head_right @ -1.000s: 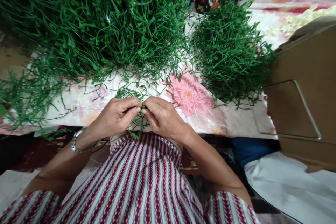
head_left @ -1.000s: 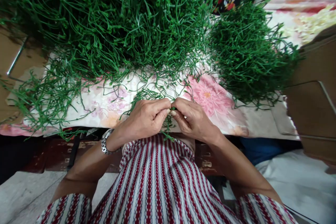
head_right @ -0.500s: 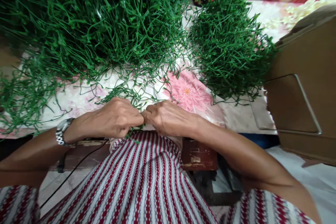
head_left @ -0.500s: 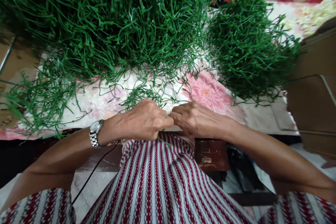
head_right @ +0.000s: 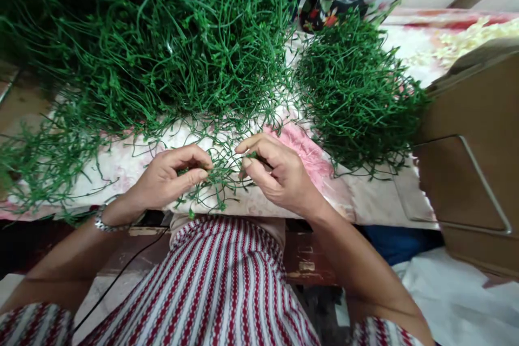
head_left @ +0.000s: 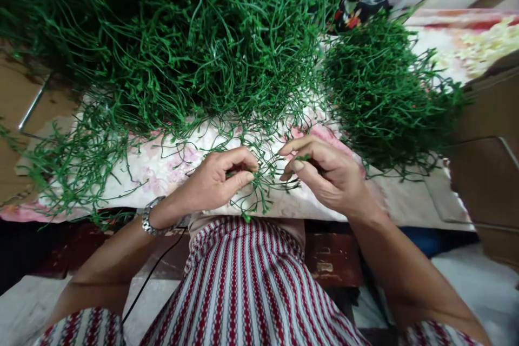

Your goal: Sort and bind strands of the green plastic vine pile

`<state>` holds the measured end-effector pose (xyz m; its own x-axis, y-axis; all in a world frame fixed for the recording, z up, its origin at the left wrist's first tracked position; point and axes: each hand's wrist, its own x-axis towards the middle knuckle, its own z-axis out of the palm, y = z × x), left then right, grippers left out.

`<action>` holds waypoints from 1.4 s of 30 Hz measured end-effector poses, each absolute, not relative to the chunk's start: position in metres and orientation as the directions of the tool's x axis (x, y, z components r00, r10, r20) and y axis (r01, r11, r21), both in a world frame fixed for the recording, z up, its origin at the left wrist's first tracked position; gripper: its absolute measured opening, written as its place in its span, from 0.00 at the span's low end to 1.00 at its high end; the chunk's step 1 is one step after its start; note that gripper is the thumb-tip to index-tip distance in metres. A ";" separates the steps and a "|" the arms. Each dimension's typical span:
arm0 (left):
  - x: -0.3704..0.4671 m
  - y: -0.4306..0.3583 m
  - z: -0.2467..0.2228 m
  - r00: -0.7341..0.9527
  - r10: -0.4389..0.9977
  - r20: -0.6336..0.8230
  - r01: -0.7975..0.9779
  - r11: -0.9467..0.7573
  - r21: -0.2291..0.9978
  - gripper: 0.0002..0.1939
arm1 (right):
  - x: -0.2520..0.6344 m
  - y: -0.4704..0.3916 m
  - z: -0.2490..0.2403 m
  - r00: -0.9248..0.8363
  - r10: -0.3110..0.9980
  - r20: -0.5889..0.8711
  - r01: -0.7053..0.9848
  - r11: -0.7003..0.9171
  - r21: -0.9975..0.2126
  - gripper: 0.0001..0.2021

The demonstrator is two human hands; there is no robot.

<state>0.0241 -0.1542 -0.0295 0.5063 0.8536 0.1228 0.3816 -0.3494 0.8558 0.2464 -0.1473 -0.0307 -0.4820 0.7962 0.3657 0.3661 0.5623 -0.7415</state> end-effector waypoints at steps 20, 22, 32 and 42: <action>0.039 -0.175 -0.057 0.207 0.923 0.323 0.342 -0.378 0.860 0.08 | 0.200 -0.163 -0.064 -0.549 0.710 0.441 0.348 0.674 -0.652 0.06; 0.039 -0.175 -0.056 0.213 0.927 0.308 0.333 -0.365 0.869 0.07 | 0.200 -0.163 -0.065 -0.530 0.714 0.458 0.360 0.678 -0.641 0.05; 0.034 -0.168 -0.043 0.388 0.913 0.126 0.383 -0.284 0.879 0.04 | 0.207 -0.161 -0.066 -0.483 0.713 0.508 0.362 0.691 -0.626 0.03; 0.042 -0.172 -0.045 0.424 0.865 0.268 0.561 -0.483 0.673 0.06 | 0.205 -0.162 -0.073 -0.542 0.735 0.408 0.353 0.640 -0.683 0.07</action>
<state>0.0418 -0.1715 -0.0446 0.4242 0.8650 0.2680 0.5605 -0.4832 0.6725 0.2050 -0.1615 -0.0727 -0.5424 0.7345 0.4078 0.3531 0.6398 -0.6826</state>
